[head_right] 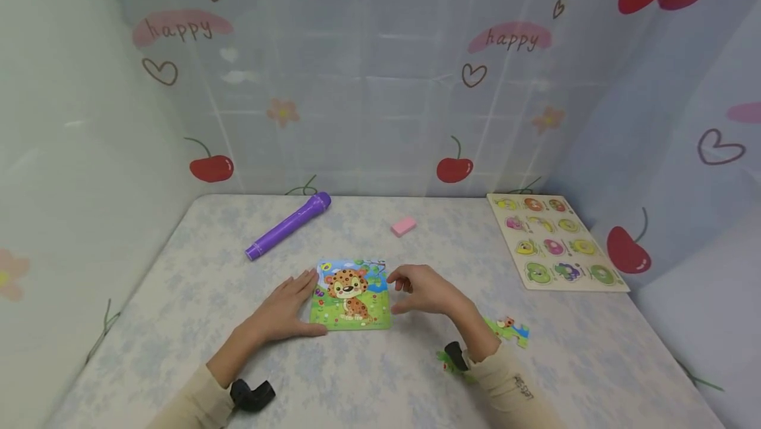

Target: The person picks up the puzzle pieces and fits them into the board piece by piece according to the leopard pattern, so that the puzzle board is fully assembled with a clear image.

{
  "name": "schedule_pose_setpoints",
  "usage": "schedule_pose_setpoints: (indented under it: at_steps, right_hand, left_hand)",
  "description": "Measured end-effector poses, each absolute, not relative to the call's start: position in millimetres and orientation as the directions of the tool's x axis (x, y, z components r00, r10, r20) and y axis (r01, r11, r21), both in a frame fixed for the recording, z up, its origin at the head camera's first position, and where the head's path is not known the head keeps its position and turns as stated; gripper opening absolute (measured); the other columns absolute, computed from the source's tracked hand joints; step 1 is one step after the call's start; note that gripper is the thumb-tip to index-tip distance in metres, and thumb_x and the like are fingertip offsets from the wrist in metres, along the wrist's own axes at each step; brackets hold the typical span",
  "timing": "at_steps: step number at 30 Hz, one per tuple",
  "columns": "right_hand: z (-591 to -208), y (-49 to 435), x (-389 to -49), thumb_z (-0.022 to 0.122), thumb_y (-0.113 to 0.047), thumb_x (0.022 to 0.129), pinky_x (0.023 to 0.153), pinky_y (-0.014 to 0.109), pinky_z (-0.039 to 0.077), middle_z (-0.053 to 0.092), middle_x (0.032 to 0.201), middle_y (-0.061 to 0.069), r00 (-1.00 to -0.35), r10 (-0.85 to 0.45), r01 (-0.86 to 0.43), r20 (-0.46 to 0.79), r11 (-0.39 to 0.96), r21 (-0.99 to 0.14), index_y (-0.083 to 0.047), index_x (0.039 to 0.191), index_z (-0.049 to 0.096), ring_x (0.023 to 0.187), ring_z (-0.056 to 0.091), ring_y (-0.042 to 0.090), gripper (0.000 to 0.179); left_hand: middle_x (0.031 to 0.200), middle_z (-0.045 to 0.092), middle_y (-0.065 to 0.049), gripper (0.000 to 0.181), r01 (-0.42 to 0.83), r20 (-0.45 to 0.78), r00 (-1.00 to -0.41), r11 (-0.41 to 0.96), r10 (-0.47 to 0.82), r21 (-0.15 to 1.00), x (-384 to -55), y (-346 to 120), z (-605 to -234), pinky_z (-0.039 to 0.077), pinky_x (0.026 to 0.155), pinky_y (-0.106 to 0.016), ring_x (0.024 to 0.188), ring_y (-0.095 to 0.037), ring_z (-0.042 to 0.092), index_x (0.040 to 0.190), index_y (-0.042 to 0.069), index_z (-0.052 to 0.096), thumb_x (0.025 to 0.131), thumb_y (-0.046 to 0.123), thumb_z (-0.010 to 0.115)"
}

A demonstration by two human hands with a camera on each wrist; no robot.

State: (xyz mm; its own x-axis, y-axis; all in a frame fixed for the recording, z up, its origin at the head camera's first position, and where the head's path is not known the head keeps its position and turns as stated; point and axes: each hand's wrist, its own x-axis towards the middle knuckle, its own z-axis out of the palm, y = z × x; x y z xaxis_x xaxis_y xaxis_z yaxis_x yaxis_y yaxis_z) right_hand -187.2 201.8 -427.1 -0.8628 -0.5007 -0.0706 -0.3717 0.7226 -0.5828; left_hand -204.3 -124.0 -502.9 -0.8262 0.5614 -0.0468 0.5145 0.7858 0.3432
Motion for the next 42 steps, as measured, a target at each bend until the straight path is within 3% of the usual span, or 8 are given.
schedule_pose_setpoints:
  at_steps: [24,34,38,42]
  right_hand:
    - [-424,272,-161,0.085,-0.026,0.074,0.08,0.036,0.05,0.061,0.098,0.005,-0.928,-0.305,-0.127,-0.214,0.8,-0.587,-0.004,0.12,0.061,0.092,0.055,0.022,0.056]
    - [-429,327,-132,0.086,-0.033,0.071,0.067,0.024,0.046,0.055,0.091,0.004,-0.942,-0.193,-0.004,-0.276,0.825,-0.565,-0.002,0.119,0.06,0.084,0.051,0.015,0.063]
    - [-433,347,-122,0.087,-0.033,0.07,0.062,0.023,0.044,0.054,0.088,0.003,-0.955,-0.159,0.001,-0.25,0.843,-0.538,0.0,0.117,0.06,0.076,0.049,0.01,0.064]
    - [-435,366,-115,0.088,-0.035,0.068,0.062,0.024,0.042,0.053,0.09,0.003,-0.953,-0.084,0.076,-0.29,0.862,-0.501,0.003,0.117,0.058,0.078,0.047,0.011,0.069]
  left_hand:
    - [0.164,0.015,-0.009,0.116,0.516,-0.034,-0.825,0.775,0.565,0.365,-203,-127,-505,0.015,0.124,-0.049,0.152,-0.025,0.015,0.155,0.006,0.02,0.074,0.078,0.061]
    - [0.164,0.015,-0.009,0.117,0.513,-0.038,-0.825,0.775,0.564,0.369,-203,-124,-505,0.015,0.124,-0.049,0.152,-0.025,0.015,0.156,0.006,0.019,0.073,0.078,0.061]
    - [0.164,0.015,-0.01,0.117,0.51,-0.037,-0.829,0.781,0.559,0.36,-203,-125,-503,0.016,0.124,-0.049,0.152,-0.026,0.016,0.155,0.006,0.02,0.073,0.078,0.061]
    - [0.164,0.015,-0.01,0.117,0.515,-0.034,-0.825,0.776,0.564,0.364,-203,-125,-502,0.016,0.124,-0.049,0.152,-0.026,0.016,0.155,0.006,0.019,0.073,0.078,0.061]
